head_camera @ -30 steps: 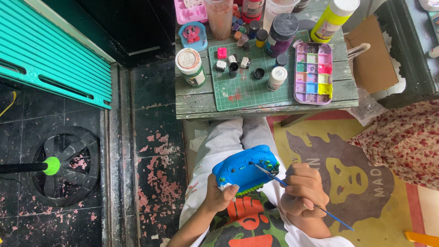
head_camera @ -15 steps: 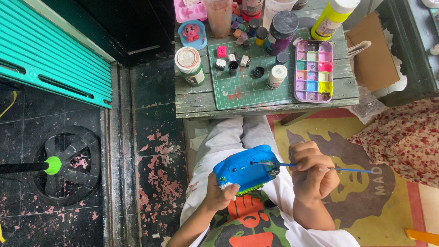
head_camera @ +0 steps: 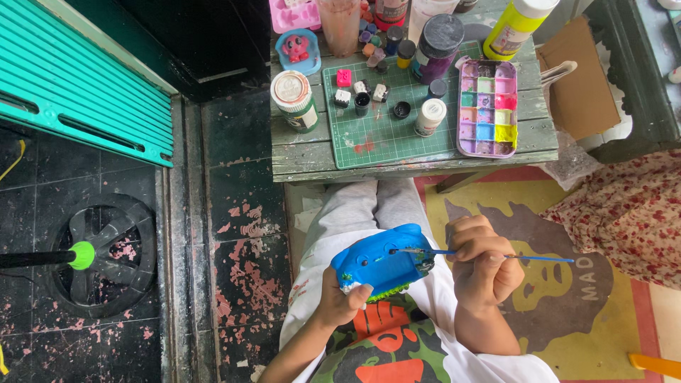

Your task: The person paints a small blue clay tray-shaped figurine with a fine brush, applying dark paint to its face and edges, dipping the brush into a paint pot, and rotating the piece to reach different sides while seated at a cluttered craft table.

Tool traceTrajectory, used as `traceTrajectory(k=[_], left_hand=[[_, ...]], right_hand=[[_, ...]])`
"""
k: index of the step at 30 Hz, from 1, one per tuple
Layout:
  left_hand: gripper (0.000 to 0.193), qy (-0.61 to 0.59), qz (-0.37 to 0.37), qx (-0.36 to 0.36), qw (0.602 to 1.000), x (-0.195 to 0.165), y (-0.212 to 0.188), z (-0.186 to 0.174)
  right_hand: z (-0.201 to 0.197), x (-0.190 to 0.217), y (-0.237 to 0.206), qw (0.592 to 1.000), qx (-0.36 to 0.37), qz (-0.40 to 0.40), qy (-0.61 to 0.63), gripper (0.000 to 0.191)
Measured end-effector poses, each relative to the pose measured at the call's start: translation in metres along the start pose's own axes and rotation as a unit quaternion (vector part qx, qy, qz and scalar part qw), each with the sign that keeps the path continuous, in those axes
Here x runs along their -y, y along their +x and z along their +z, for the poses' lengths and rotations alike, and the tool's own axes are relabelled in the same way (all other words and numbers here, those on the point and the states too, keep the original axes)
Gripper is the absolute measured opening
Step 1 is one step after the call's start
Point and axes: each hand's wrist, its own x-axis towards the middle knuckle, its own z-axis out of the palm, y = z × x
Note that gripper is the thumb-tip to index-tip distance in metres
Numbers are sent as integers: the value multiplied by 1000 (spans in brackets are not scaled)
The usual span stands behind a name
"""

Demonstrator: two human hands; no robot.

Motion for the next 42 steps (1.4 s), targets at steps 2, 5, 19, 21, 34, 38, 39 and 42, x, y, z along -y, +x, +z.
traceTrajectory(k=[2,5,19,21,34,38,39,42], left_hand=[[63,-3,3,-1,1000,0,0,0],[61,-9,32,10,999,0,2,1],[65,-4,-20,-9,1000,2,-5,0],[66,-6,-23,-10,1000,3,-4,0],[44,-68,-115,-68,989,-9,9,-1],[42,-139,-148,-32,979,-1,21,-15],[42,-136,-146,-29,980,2,23,-19],[42,-123,-140,-19,982,15,28,-32]], right_hand=[[0,0,0,1000,-1,1,0,35],[0,0,1,1000,-3,0,0,34],[-1,2,-3,1000,-10,-10,-7,35],[-2,1,-2,1000,-9,-13,-7,36],[-4,-2,-17,996,-42,-50,-55,36],[-9,-11,-24,993,-13,-42,-111,33],[-11,-13,-27,993,-10,-36,-113,31],[-18,-21,-34,996,-39,33,-73,29]])
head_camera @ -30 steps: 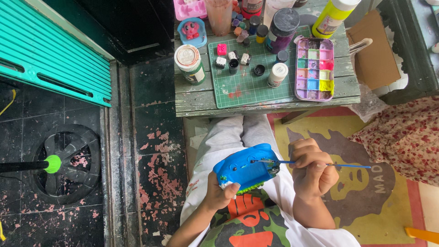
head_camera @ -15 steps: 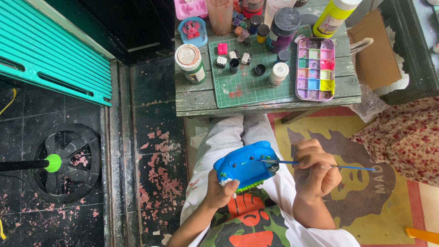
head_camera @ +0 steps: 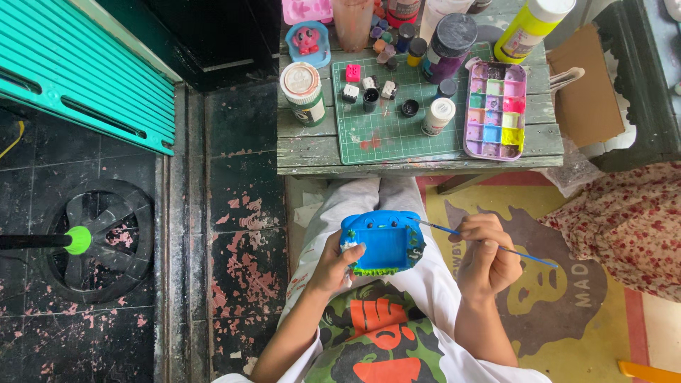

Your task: The person paints a small blue clay tray-shaped figurine with a fine brush, applying dark paint to its face and edges, dipping the brush into a paint pot, and rotating the piece to reach different sides while seated at a cluttered craft table.

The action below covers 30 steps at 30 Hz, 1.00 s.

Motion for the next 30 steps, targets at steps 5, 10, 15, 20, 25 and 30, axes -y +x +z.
traceTrajectory(k=[5,10,15,20,25,30], left_hand=[[43,2,33,5,999,15,16,-18],[42,11,5,-19,1000,16,28,-25],[45,-7,-17,-47,999,-3,44,-17],[53,11,-20,-100,995,-34,83,-4],[56,-1,11,-85,996,-64,125,-6],[59,4,13,-96,995,-82,162,-15]], right_hand=[[-10,-14,-10,999,-11,52,2,22],[-18,-22,-20,995,-16,97,4,19],[-21,-32,-19,990,-52,121,49,16],[-6,-50,0,985,-49,132,98,14],[14,-82,35,987,-30,138,82,13],[26,-112,66,987,-25,150,48,12]])
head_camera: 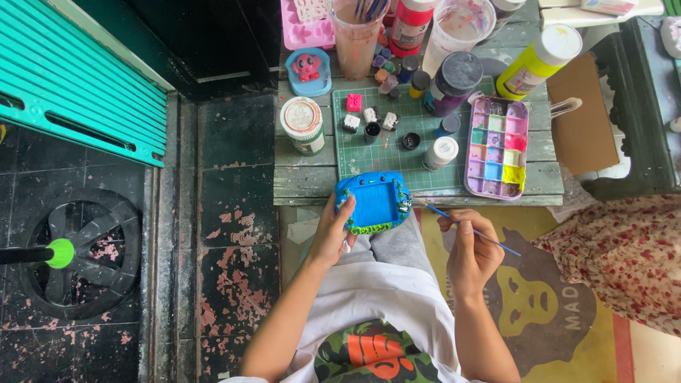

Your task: The person paints a small blue clay tray-shaped figurine with a fine brush, applying dark paint to its face and edges, dipping the brush into a paint pot, and rotating the piece to reach different sides while seated at a cluttered craft table.

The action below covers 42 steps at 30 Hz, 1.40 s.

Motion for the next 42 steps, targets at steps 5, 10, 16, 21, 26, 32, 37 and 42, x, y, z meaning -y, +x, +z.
traceTrajectory(k=[5,10,16,21,26,32,37,42], left_hand=[[64,63,-16,-33,997,-14,47,-10],[59,147,37,34,988,-24,75,-23],[63,127,19,110,986,-27,76,-27],[65,123,37,104,986,-34,80,-28],[65,117,41,93,988,-32,83,-25],[65,163,70,110,978,-28,86,-27],[65,138,72,117,981,-30,87,-25],[65,133,73,121,981,-31,90,-24]], right_hand=[[18,-21,47,1000,5,10,-9,12],[36,-50,103,999,3,-51,-3,25],[61,-89,140,989,-18,-114,88,41],[74,-106,147,977,-101,-165,89,42],[80,-114,146,975,-110,-182,65,43],[78,-113,148,986,-62,-135,79,42],[80,-112,150,988,-54,-120,83,43],[81,-111,149,989,-58,-100,92,43]])
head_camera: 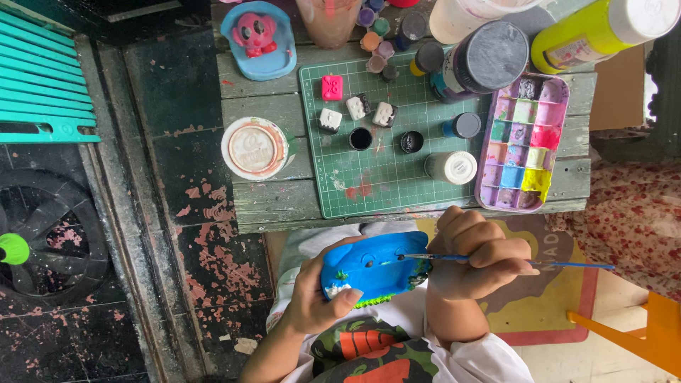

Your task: The person paints a small blue clay tray-shaped figurine with a fine brush, applying dark paint to its face and edges, dipping the brush into a paint pot, and rotating the piece to reach different sides while seated at a cluttered craft table.

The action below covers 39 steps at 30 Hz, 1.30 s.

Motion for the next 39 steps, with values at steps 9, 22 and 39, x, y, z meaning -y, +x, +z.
traceTrajectory(k=[9,22,39], left_hand=[[66,8,-4,2,1000,1,1,1],[67,20,2,-9,1000,6,-3,-2],[65,9,-15,-13,1000,10,-10,-34]], right_hand=[[0,0,1,1000,-9,0,-14,43],[0,2,-2,999,-45,28,0,42],[-18,30,40,956,262,113,-72,35]])
